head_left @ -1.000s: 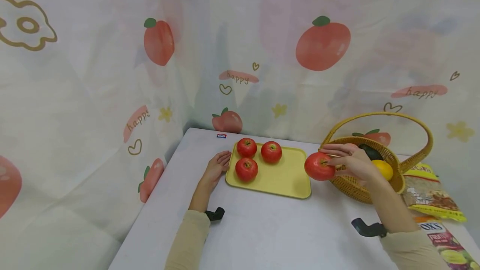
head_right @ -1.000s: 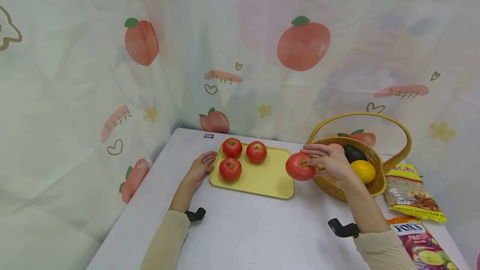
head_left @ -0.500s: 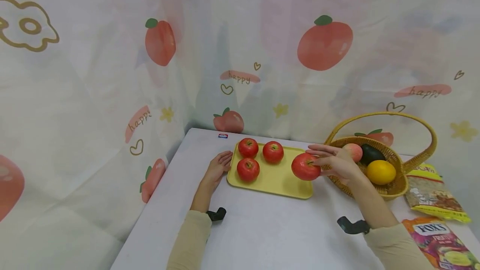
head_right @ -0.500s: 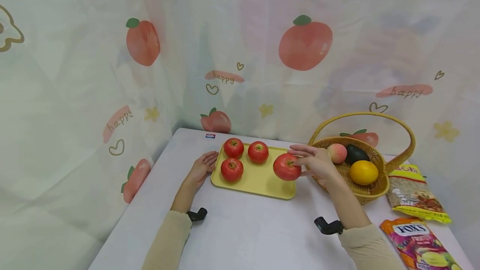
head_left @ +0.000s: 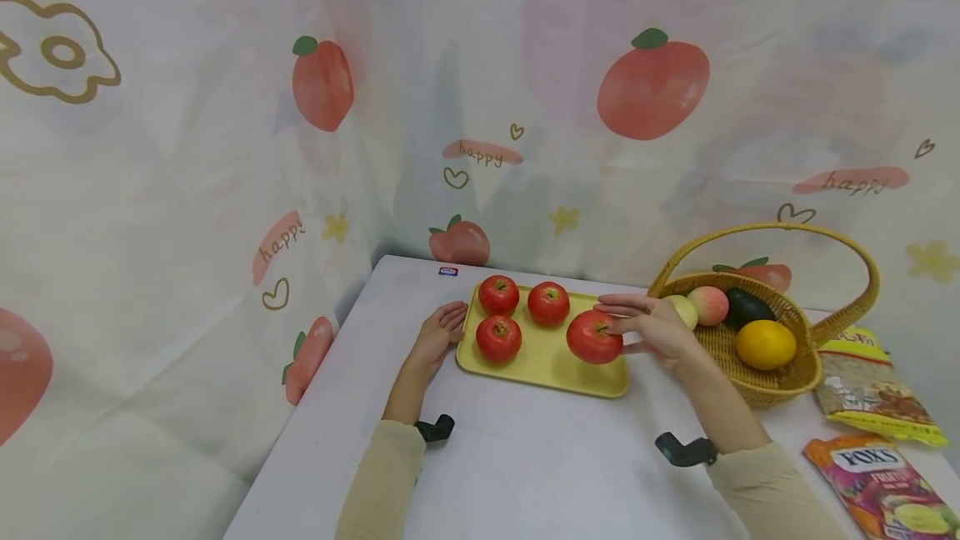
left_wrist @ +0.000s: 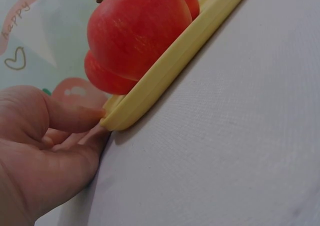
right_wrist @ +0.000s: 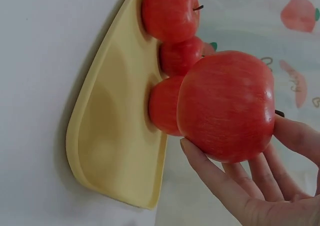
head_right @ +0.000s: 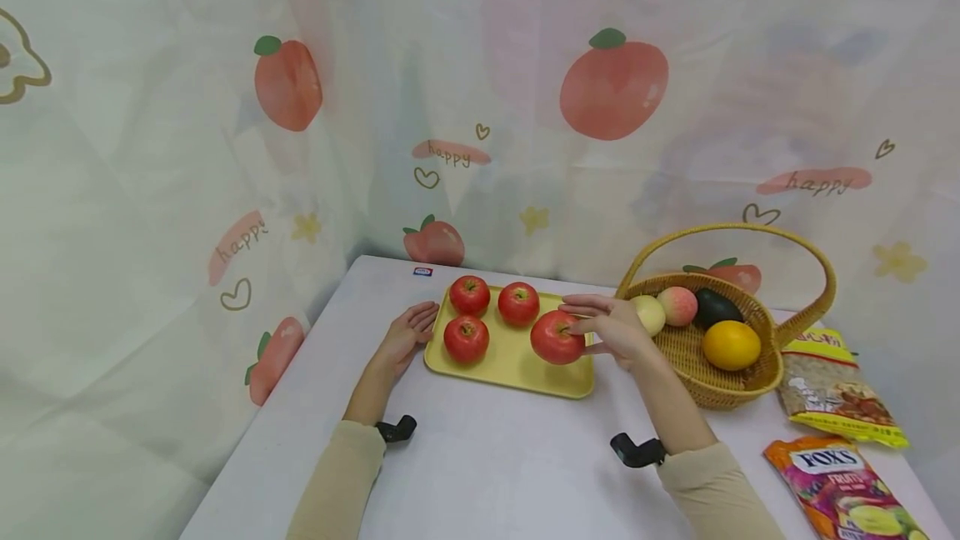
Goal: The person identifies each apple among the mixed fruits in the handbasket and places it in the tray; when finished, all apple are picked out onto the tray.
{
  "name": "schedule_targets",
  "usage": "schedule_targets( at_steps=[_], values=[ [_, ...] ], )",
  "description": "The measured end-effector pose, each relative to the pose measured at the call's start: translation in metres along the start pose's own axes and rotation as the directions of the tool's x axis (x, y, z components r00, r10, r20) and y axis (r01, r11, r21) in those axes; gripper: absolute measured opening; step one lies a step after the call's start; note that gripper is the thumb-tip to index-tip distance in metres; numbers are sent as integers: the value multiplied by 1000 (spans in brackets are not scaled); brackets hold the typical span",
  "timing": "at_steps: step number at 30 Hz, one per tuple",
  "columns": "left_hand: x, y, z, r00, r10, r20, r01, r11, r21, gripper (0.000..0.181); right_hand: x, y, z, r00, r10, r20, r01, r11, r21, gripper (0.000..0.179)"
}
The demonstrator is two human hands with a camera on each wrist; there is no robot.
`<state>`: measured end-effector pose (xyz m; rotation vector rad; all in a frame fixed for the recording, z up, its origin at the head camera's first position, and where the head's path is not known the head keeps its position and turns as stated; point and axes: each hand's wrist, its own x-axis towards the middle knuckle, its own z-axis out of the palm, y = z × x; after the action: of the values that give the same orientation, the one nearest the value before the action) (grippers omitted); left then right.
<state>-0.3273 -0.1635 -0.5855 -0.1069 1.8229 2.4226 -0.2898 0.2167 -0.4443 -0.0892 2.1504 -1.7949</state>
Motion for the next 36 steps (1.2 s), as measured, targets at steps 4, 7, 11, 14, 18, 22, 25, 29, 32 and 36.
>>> schedule_targets(
  at_steps=[4,7,11,14,18,22,25,29,32,36],
  values=[
    [1,-1,0,1000,-1,-2,1,1000,-1,67,5,4,5,1000,-12,11,12,1000,14,57],
    [2,-2,-1,1000,-7,-8,7,1000,2,67,9,8,8,1000,-16,15,15,999,31,57],
    [2,-2,-1,1000,-11,-11,11,1000,9,67,16,15,12,1000,-6,11,6,999,46,56],
    [2,-3,-1,1000,-5,-7,5,1000,13,67,21,21,15,1000,7,-5,-7,998,57,55],
    [2,-3,-1,1000,-6,-11,6,1000,12,68,25,26,21,999,21,-29,-19,997,71,54],
    [2,-3,0,1000,-12,-23,12,1000,5,68,28,30,28,999,32,-40,-29,996,86,53],
    [2,-3,0,1000,-11,-22,11,1000,-10,68,30,31,32,998,42,-49,-38,995,93,53],
    [2,-1,-1,1000,-8,-15,8,1000,-14,68,33,32,38,996,62,-58,-56,994,98,54],
    [0,0,-1,1000,-11,-9,11,1000,-5,68,36,35,42,995,83,-62,-75,991,113,55],
    [-1,1,0,1000,-8,-6,8,1000,4,68,40,39,46,992,94,-81,-84,989,122,55]
  ],
)
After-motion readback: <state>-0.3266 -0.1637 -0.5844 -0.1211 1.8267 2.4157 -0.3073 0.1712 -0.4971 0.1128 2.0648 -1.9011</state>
